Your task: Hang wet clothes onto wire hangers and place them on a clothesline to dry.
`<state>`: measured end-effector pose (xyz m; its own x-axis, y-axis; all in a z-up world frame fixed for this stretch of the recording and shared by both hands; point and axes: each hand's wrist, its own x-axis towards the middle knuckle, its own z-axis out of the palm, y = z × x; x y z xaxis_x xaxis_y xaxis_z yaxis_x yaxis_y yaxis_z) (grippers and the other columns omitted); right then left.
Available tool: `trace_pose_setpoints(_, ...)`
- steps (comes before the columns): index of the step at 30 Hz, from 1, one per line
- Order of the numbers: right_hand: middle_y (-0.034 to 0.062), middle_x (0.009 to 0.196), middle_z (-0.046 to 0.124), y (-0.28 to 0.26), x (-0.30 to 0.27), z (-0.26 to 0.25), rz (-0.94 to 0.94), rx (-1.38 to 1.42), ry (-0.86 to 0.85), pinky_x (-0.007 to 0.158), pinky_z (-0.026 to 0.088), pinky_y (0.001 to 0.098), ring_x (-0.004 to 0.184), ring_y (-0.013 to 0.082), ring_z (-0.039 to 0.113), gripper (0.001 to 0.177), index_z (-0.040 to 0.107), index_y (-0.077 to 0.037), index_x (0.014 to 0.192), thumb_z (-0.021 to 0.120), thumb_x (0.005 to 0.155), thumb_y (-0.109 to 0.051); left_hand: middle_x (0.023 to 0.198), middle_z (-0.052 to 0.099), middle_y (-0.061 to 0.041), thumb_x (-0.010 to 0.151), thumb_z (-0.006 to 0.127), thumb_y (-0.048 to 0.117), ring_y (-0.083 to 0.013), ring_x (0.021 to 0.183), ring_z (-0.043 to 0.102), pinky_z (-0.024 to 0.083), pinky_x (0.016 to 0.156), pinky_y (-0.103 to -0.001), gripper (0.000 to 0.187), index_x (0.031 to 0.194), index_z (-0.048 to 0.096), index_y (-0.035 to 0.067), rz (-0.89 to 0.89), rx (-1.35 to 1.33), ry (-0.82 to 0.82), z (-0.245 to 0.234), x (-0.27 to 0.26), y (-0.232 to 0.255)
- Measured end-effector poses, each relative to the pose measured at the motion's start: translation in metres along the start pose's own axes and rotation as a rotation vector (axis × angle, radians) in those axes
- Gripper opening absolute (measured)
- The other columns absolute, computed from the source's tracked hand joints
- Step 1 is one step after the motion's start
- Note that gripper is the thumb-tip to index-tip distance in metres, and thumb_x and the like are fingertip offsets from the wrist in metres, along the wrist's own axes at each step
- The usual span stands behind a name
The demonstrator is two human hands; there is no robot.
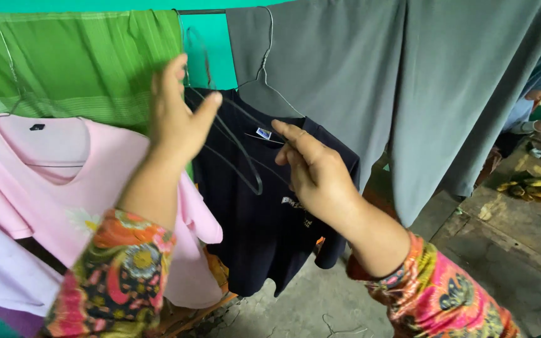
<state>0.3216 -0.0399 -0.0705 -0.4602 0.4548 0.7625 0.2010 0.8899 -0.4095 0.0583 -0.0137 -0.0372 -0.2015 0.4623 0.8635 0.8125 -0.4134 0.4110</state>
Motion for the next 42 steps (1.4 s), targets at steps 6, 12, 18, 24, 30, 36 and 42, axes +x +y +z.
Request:
trace_pose_setpoints(6,0.013,0.089,0.073,0.018,-0.003,0.035,0.031,0.241,0.227,0.054,0.059,0.0302,0.059,0.018,0.069,0.046,0.058,-0.002,0.142,0.043,0.099,0.009,0.138,0.045,-0.033,0.087,0.083,0.008,-0.0468,0.113,0.066,0.061,0.093,-0.051,0.092,0.158,0.024,0.004,-0.158,-0.257,0.044,0.054,-0.062,-0.027)
trace_pose_setpoints(12,0.0121,0.09,0.074,0.03,0.006,0.051,0.076,0.321,0.283,0.059,0.058,0.0284,0.062,0.0166,0.07,0.044,0.058,-0.001,0.141,0.043,0.101,0.007,0.119,0.073,-0.018,0.092,0.078,0.022,-0.0368,0.116,0.07,0.055,0.102,-0.048,0.09,0.162,0.023,0.01,-0.248,-0.391,-0.144,0.043,-0.093,-0.006)
trace_pose_setpoints(18,0.0121,0.089,0.074,0.022,0.033,0.046,0.062,0.303,0.333,0.059,0.058,0.03,0.061,0.0183,0.07,0.04,0.061,-0.002,0.138,0.045,0.103,0.006,0.103,0.077,0.001,0.088,0.082,0.04,-0.0206,0.106,0.069,0.054,0.094,-0.035,0.066,0.146,0.059,0.021,-0.074,-0.123,-0.087,0.028,-0.105,-0.019)
trace_pose_setpoints(24,0.0097,0.088,0.075,0.019,0.052,0.073,0.213,0.336,0.276,0.054,0.062,0.0307,0.059,0.0181,0.072,0.039,0.064,-0.01,0.136,0.049,0.101,-0.001,0.106,0.077,0.006,0.087,0.08,0.046,-0.0228,0.099,0.071,0.056,0.087,-0.038,0.051,0.135,0.067,0.034,-0.139,-0.02,-0.13,0.001,-0.114,-0.012)
trace_pose_setpoints(30,0.0194,0.105,0.076,0.016,0.033,0.074,0.239,0.402,0.092,0.064,0.068,0.0381,0.082,0.0279,0.077,0.043,0.059,-0.009,0.143,0.059,0.1,-0.008,0.107,0.076,-0.002,0.091,0.079,0.03,-0.0275,0.109,0.067,0.052,0.098,-0.041,0.036,0.127,0.073,0.025,-0.026,-0.038,-0.002,-0.021,-0.123,-0.015)
trace_pose_setpoints(36,0.0103,0.113,0.071,0.014,-0.033,-0.002,-0.287,-0.458,0.351,0.095,0.049,0.0451,0.105,0.0331,0.068,0.035,0.072,-0.012,0.127,0.073,0.094,-0.023,0.124,0.055,-0.012,0.103,0.058,0.005,-0.0254,0.124,0.052,0.038,0.114,-0.038,0.033,0.135,0.061,0.002,-0.024,-0.337,0.327,-0.027,-0.176,-0.018)
trace_pose_setpoints(42,0.015,0.13,0.052,0.1,-0.106,-0.013,0.061,-0.16,0.517,0.118,0.042,0.0399,0.127,0.0257,0.055,0.063,0.045,-0.001,0.151,0.073,0.097,-0.019,0.108,0.066,-0.004,0.106,0.055,0.016,-0.0201,0.105,0.063,0.049,0.1,-0.032,0.009,0.112,0.06,0.011,-0.36,-0.676,0.446,0.065,-0.262,-0.057)
